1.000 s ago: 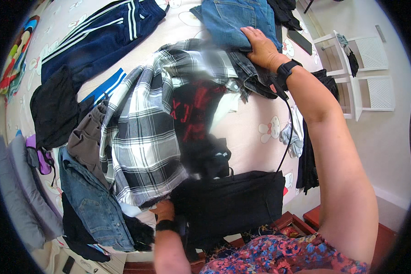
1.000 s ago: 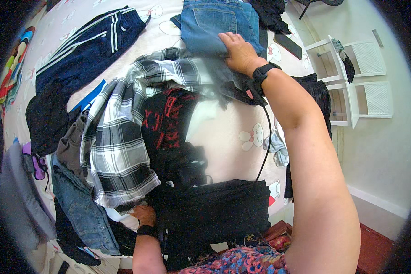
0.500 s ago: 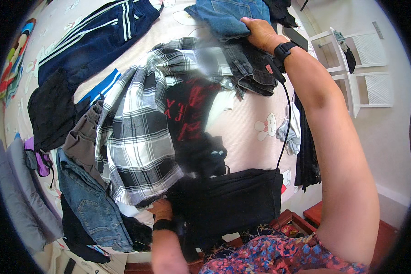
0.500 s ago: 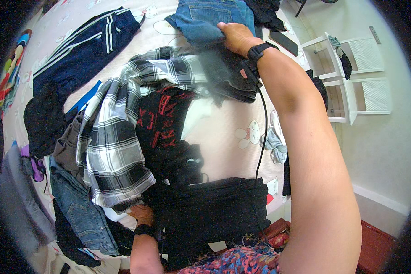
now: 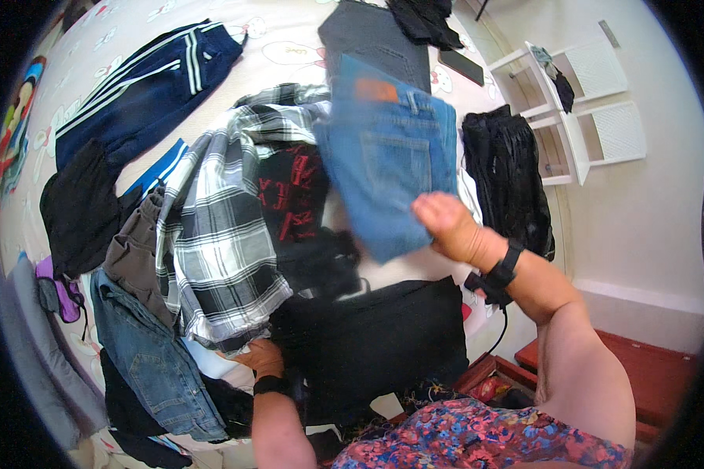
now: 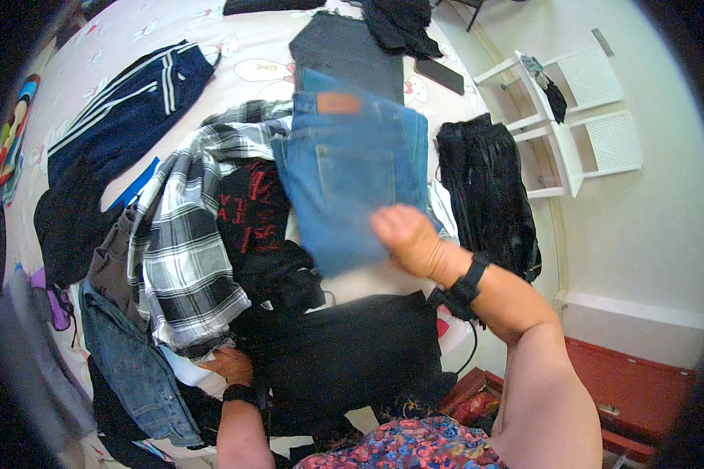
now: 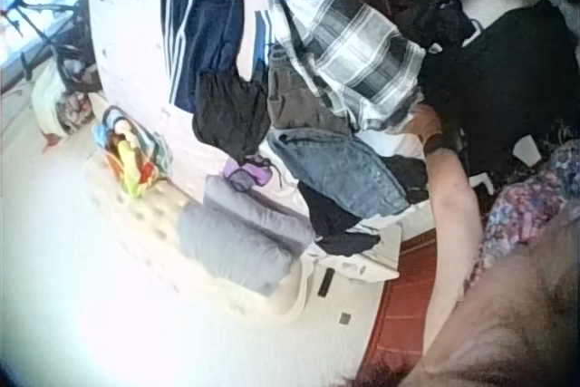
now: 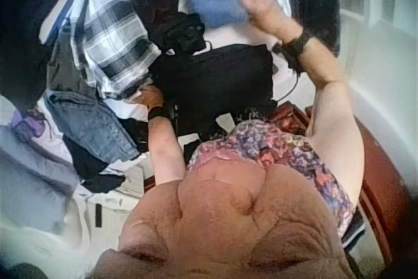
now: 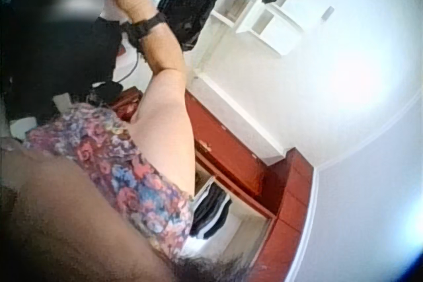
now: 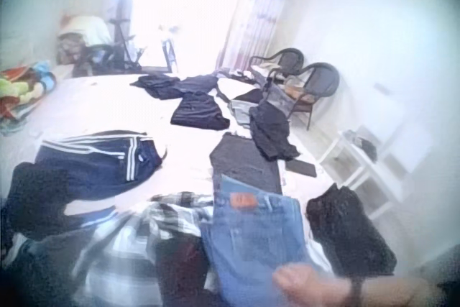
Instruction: The person organizes folded garments in a shelf and then folds several pairs of trousers and a shirt on a bed.
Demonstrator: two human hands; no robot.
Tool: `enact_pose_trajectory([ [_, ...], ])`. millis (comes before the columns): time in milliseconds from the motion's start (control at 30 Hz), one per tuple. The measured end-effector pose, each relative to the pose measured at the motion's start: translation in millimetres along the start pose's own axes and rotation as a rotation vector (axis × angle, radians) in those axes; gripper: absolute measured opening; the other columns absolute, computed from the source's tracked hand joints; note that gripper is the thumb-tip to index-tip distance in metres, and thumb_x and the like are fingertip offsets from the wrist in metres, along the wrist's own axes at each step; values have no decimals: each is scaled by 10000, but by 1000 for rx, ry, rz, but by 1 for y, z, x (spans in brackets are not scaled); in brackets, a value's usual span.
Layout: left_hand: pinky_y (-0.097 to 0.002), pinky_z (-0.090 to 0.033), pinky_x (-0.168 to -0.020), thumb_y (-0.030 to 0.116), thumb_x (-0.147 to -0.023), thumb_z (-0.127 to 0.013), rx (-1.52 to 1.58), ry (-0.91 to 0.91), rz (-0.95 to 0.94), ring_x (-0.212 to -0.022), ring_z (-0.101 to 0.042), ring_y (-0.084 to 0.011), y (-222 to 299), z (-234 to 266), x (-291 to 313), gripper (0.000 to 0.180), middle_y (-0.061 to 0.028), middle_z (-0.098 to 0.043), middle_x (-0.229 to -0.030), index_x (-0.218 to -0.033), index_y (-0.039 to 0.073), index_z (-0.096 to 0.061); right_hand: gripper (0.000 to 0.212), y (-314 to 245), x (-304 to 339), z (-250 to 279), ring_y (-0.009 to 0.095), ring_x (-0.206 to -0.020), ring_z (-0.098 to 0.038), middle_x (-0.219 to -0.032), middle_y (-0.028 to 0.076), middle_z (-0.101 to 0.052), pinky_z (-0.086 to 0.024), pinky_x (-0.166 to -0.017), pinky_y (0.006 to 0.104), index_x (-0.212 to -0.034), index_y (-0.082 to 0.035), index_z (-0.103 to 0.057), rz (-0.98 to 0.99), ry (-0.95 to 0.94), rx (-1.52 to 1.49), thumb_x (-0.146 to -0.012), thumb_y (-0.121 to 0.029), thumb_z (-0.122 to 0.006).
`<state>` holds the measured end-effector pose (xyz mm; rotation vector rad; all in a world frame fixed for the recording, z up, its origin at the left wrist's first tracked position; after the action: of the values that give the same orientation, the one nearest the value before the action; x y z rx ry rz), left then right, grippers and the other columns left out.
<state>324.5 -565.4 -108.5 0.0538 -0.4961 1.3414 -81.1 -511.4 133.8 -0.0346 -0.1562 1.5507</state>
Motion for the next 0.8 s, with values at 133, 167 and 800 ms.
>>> enact_pose_trajectory([
  [133, -639, -76, -1010, 156, -823, -442, -15, 53, -119, -1177, -407, -400, 22, 52, 5, 370, -180, -517, -1199, -1142, -15, -516, 547, -50, 39, -50, 326, -825, -534, -906, 153, -542, -460, -721, 393, -1038, 17, -507, -14, -365, -180, -530, -85, -683],
  [167, -626, -72, -1015, 150, -827, -435, 88, 86, -135, -1183, -390, -407, 26, 60, 6, 367, -193, -510, -1197, -1139, -27, -510, 558, -57, 48, -58, 321, -831, -530, -904, 154, -537, -457, -729, 397, -1053, 18, -502, -21, -444, -174, -546, -115, -695],
  [800, -571, -52, -1050, 217, -890, -363, 363, -86, 30, -1288, -161, -443, 2, 39, -7, 494, -267, -279, -1373, -1297, -61, -328, 350, 115, -33, -39, 386, -897, -561, -954, 208, -587, -457, -775, 430, -964, -25, -530, -520, -226, -180, -634, -106, -616],
])
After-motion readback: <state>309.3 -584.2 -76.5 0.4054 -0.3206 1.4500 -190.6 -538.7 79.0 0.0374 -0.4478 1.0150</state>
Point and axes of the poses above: each hand's wrist, its own x-axis away from the middle knuckle, its own z-axis out of the back of the hand, y = z × x, the point moved 8 cm from there along -x, towards the middle knuckle
